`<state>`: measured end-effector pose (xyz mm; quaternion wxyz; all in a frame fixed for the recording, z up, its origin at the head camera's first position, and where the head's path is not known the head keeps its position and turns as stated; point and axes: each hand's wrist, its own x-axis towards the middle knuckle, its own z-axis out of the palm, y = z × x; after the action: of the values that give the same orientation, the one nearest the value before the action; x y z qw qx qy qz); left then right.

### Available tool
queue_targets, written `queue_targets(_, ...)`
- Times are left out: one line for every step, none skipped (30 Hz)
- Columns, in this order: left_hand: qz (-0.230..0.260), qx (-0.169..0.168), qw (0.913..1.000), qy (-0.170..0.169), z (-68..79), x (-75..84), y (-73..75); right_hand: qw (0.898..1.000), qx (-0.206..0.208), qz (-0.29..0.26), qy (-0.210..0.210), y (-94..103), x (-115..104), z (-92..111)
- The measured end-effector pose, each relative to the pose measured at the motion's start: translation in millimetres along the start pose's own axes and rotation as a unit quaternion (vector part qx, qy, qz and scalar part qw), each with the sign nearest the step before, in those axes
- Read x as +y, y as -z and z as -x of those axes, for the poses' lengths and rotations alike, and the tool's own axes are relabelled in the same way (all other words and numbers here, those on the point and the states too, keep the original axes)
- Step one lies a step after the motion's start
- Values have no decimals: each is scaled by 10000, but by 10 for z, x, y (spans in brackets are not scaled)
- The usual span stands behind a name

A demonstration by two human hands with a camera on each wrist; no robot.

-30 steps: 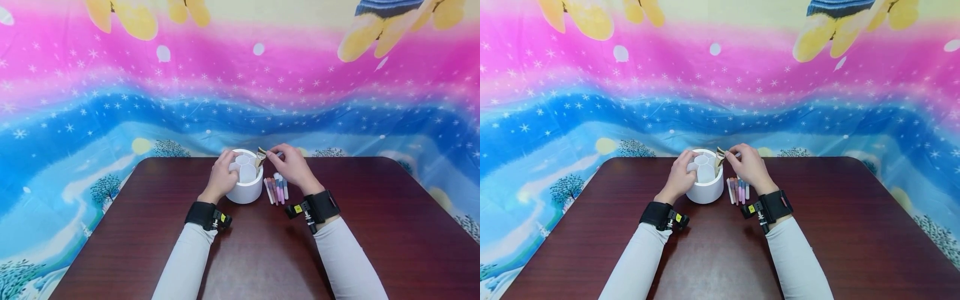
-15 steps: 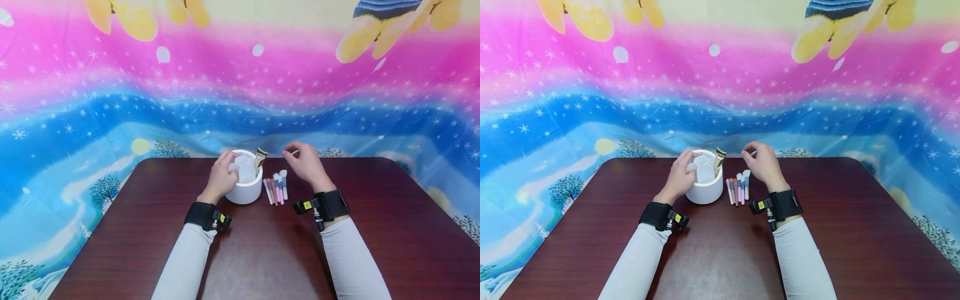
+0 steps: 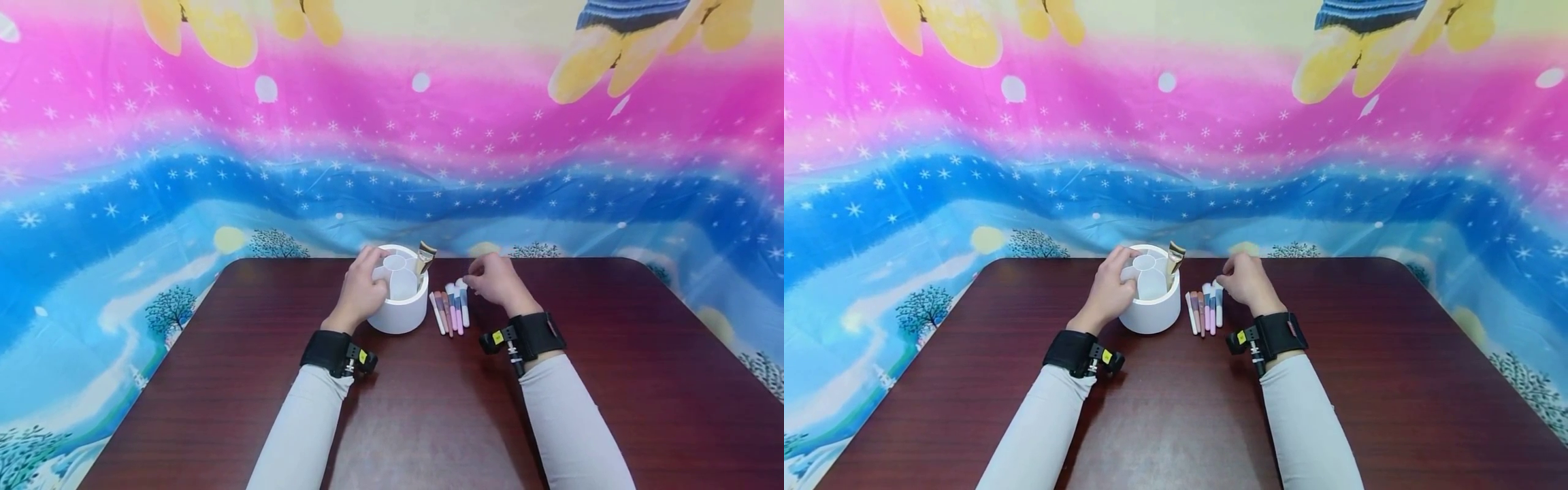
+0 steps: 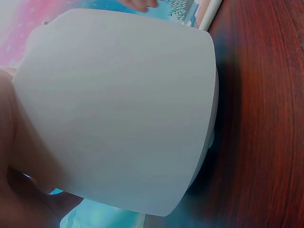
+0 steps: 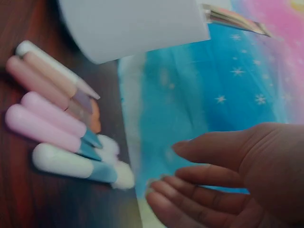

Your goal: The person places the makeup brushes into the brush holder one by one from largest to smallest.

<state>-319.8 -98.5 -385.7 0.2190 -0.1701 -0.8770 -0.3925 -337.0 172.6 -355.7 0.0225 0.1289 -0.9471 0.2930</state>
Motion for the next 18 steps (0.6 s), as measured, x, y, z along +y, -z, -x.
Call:
queue_targets(12,2,10000,-4,2,0,2,9999,-82,74,-113,-19,6,-1)
queue_targets(16,6,10000,-7,4,2,4,9995,-179,148,-226,-38,11,-1)
queue_targets(16,10,10000,-13,4,3,5,9988,-283,213,-352,-59,14,-3)
queue_targets(21,17,10000,-21,5,3,7,9978,-385,272,-475,-82,20,-6)
queue_targets(22,24,10000,-26,6,3,8,9967,-491,307,-573,-102,23,-8)
queue_targets(23,25,10000,-24,6,2,10,9958,-588,309,-626,-125,31,-11)
queue_targets(19,23,10000,-20,5,4,13,9949,-662,309,-688,-150,33,-11)
queue_targets(18,22,10000,-17,4,3,15,9942,-718,289,-749,-173,35,-12)
queue_targets(15,16,10000,-7,3,2,17,9936,-748,259,-809,-195,34,-12)
queue_targets(12,7,10000,3,3,3,19,9933,-756,239,-842,-211,38,-12)
queue_targets(11,-2,10000,20,2,4,20,9930,-753,216,-884,-224,37,-11)
queue_targets(15,-19,10000,38,2,7,22,9930,-745,207,-898,-235,38,-10)
queue_targets(18,-28,10000,45,2,10,23,9925,-738,208,-950,-240,33,-7)
queue_targets(26,-34,10000,56,2,11,23,9923,-749,218,-962,-239,35,-6)
queue_targets(26,-43,10000,69,3,14,22,9922,-753,225,-970,-237,36,-5)
queue_targets(29,-50,10000,78,4,16,22,9920,-762,236,-977,-234,38,-5)
queue_targets(30,-51,9999,88,4,17,21,9918,-770,244,-991,-233,39,-4)
queue_targets(31,-56,9999,96,5,17,20,9919,-778,258,-975,-231,41,-3)
